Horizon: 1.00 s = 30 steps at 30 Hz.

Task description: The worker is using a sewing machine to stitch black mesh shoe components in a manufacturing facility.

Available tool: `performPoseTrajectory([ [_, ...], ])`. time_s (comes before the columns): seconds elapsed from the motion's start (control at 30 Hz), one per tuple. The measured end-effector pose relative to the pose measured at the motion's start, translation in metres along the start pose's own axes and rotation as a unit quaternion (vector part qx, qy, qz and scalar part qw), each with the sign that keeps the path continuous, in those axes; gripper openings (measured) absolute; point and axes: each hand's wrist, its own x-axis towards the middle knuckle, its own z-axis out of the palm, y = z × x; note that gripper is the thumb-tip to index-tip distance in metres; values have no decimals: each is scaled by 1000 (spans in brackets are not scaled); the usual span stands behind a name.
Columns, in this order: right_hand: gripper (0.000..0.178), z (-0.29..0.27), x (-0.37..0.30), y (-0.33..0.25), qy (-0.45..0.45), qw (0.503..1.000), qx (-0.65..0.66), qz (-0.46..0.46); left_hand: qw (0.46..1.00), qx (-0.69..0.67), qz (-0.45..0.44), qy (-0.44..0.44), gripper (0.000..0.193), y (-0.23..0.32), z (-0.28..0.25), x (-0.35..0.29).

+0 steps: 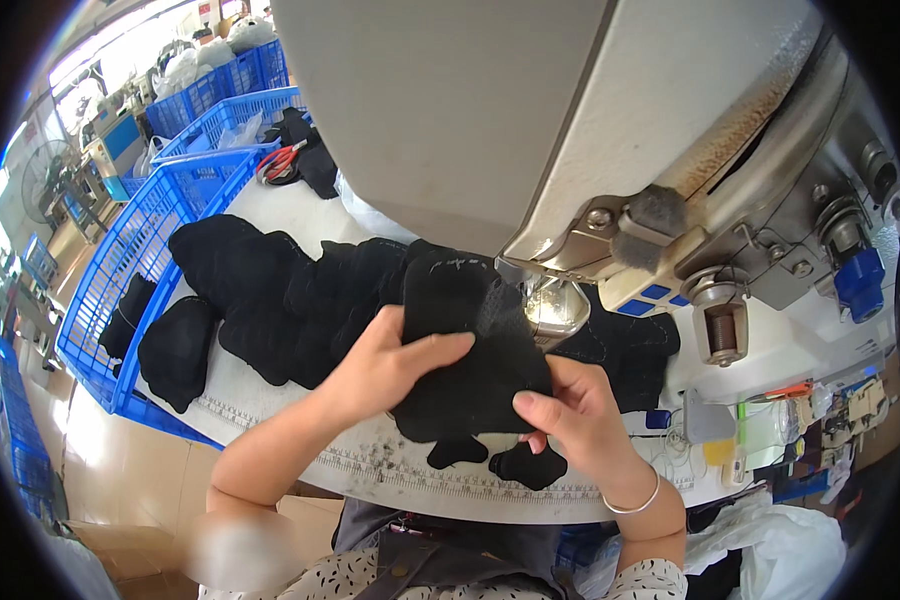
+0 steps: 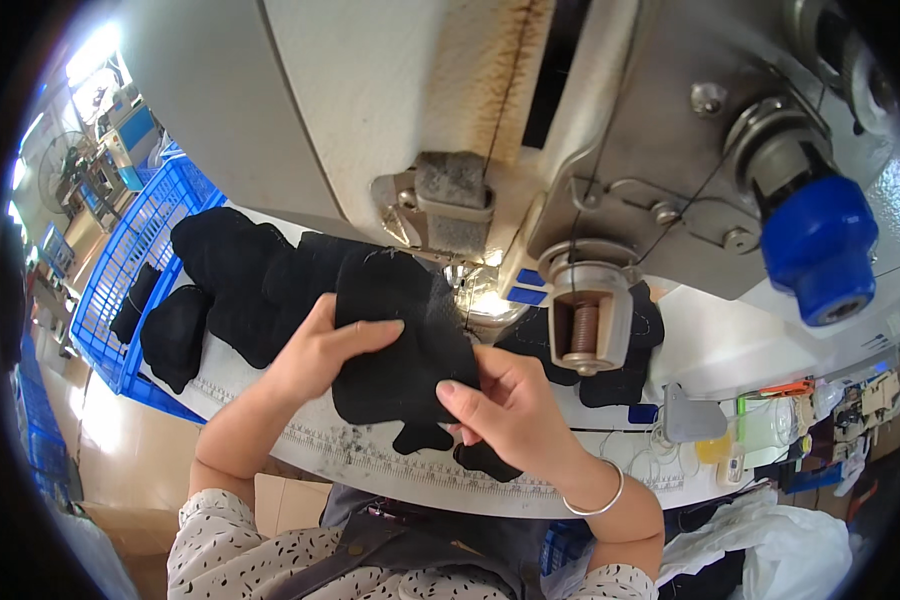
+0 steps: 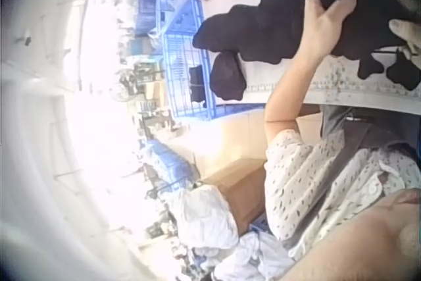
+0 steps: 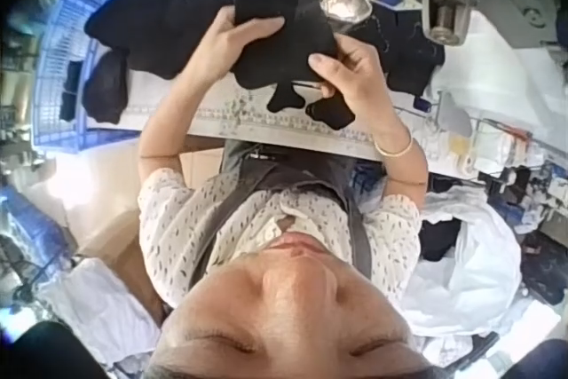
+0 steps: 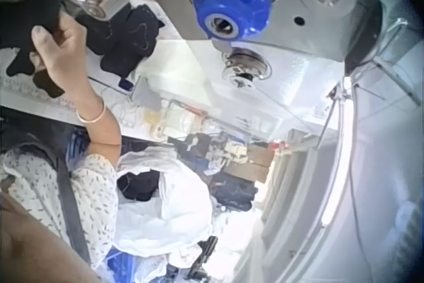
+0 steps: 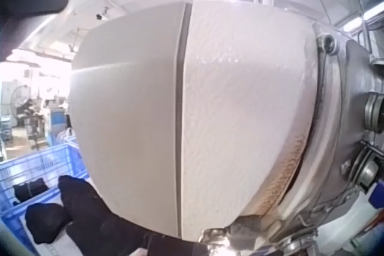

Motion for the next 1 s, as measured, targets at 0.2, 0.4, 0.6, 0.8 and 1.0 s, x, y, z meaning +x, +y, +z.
performPoseTrajectory([
  [0.2,18,-7,6,-4,97,995,36,0,993,48,-103,11,27,38,8,44],
  [0.4,20,-11,6,5,112,992,-7,-55,999,1,43,-27,30,20,11,50],
  [0.6,19,-8,5,7,117,992,-15,-54,999,-25,42,-16,26,14,11,50],
  [0.8,20,-9,6,7,111,992,-41,-47,998,-32,14,-49,32,17,7,56],
  [1.0,21,-8,5,6,111,991,-44,-60,997,-40,46,-53,31,13,8,58],
])
